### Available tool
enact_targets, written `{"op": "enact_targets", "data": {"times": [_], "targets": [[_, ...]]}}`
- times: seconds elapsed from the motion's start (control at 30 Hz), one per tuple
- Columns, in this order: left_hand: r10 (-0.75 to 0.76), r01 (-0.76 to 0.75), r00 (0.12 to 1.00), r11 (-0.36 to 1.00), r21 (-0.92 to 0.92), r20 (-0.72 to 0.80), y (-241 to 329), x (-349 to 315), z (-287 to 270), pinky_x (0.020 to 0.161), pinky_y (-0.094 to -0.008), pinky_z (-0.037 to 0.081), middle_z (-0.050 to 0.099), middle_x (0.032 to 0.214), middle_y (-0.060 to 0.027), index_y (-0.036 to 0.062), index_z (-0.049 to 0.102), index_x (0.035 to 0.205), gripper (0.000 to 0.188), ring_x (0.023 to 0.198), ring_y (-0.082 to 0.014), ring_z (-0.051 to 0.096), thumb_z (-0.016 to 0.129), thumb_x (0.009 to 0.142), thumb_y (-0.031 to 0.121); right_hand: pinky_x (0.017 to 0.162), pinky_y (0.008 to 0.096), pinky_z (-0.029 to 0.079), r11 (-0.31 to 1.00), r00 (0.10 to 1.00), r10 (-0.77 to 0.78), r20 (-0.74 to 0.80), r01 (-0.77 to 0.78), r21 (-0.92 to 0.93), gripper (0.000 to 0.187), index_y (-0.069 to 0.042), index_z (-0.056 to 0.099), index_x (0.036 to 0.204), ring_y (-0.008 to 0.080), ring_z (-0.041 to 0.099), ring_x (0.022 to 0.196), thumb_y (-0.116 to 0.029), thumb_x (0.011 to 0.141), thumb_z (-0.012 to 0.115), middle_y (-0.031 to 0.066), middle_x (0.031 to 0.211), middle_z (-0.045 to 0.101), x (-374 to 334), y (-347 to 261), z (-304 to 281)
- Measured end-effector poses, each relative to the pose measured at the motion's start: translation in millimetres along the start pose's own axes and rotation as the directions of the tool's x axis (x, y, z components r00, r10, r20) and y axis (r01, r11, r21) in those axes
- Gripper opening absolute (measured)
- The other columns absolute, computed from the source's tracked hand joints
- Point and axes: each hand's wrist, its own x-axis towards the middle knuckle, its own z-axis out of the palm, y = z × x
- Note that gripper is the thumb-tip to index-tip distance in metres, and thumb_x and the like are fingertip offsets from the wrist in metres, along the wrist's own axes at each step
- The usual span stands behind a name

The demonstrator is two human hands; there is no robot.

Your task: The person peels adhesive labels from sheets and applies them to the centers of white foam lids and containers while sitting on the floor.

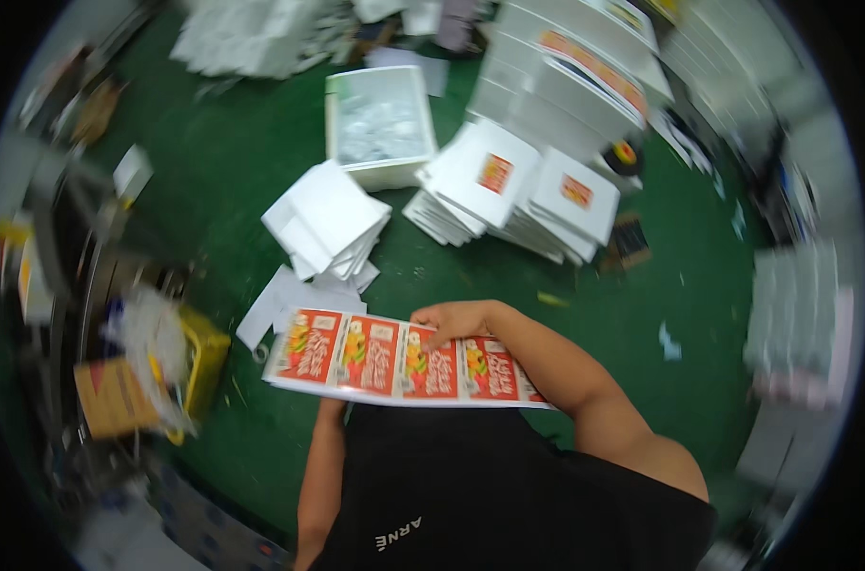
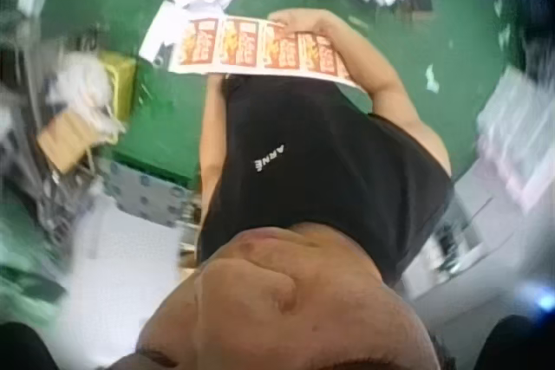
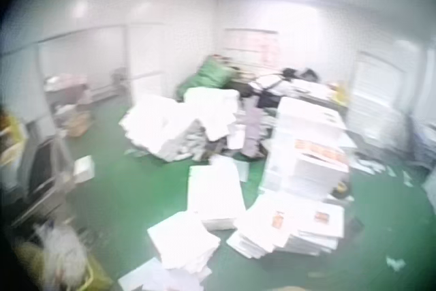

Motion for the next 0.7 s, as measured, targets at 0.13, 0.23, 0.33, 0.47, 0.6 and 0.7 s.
{"op": "enact_targets", "data": {"times": [0.13,0.23,0.33,0.47,0.6,0.7], "targets": [[-0.480,0.394,0.877,0.682,0.617,-0.029,-117.5,-86.9,-145.1,0.074,-0.0450,0.051,0.066,0.088,-0.0247,-0.0030,0.060,0.091,0.053,0.082,-0.0356,0.066,0.064,0.094,0.050,0.082,0.0366,0.062,0.821,0.938,0.004,-0.347,0.195,0.537,0.038,-0.007,0.050,0.124,0.0177,0.071,0.101,-0.014,0.093,0.071,0.0111,0.118,0.068,32.3,97.6,11.4],[-0.753,0.642,0.656,0.590,0.489,0.048,-112.4,-123.4,-196.4,0.072,-0.0413,0.050,0.066,0.086,-0.0184,-0.0031,0.061,0.089,0.050,0.079,-0.0252,0.064,0.060,0.098,0.046,0.080,0.0401,0.063,0.733,0.873,0.155,-0.462,0.212,0.647,0.044,-0.008,0.050,0.129,0.0194,0.071,0.100,-0.015,0.092,0.072,0.0122,0.117,0.068,46.1,136.6,38.6],[-0.670,0.627,0.641,0.738,0.249,0.374,-228.7,-133.9,-282.3,0.073,-0.0363,0.050,0.067,0.089,-0.0119,-0.0019,0.065,0.097,0.039,0.081,-0.0182,0.062,0.054,0.103,0.035,0.081,0.0435,0.063,0.641,0.802,0.193,-0.565,0.333,0.692,0.044,-0.007,0.050,0.129,0.0226,0.072,0.098,-0.013,0.092,0.072,0.0129,0.116,0.068,59.1,159.8,48.3],[-0.781,0.622,0.501,0.625,0.472,0.373,-11.6,-76.1,-294.1,0.076,-0.0348,0.052,0.068,0.090,-0.0026,0.0031,0.068,0.109,0.028,0.086,-0.0139,0.062,0.047,0.106,0.021,0.079,0.0442,0.063,0.627,0.706,0.248,-0.664,0.405,0.665,0.045,-0.010,0.049,0.130,0.0238,0.072,0.097,-0.011,0.091,0.072,0.0129,0.115,0.068,103.2,183.9,14.2],[-0.880,0.632,0.152,0.436,0.641,0.449,-74.4,-79.1,-451.9,0.078,-0.0297,0.050,0.068,0.096,-0.0031,0.0019,0.066,0.106,0.017,0.083,-0.0140,0.060,0.053,0.096,0.003,0.079,0.0435,0.062,0.729,0.598,0.286,-0.749,0.371,0.575,0.045,-0.009,0.049,0.130,0.0232,0.071,0.097,-0.011,0.091,0.071,0.0112,0.112,0.069,178.5,195.2,-77.4],[-0.997,0.739,-0.051,0.007,0.673,0.066,-95.1,-61.5,-482.9,0.080,-0.0481,0.054,0.069,0.108,-0.0178,0.0064,0.061,0.126,0.031,0.096,-0.0360,0.067,0.047,0.100,0.015,0.078,0.0386,0.060,0.820,0.470,0.299,-0.831,0.318,0.475,0.043,-0.010,0.050,0.130,0.0198,0.070,0.094,-0.011,0.092,0.070,0.0107,0.110,0.070,255.0,247.1,-144.9]]}}
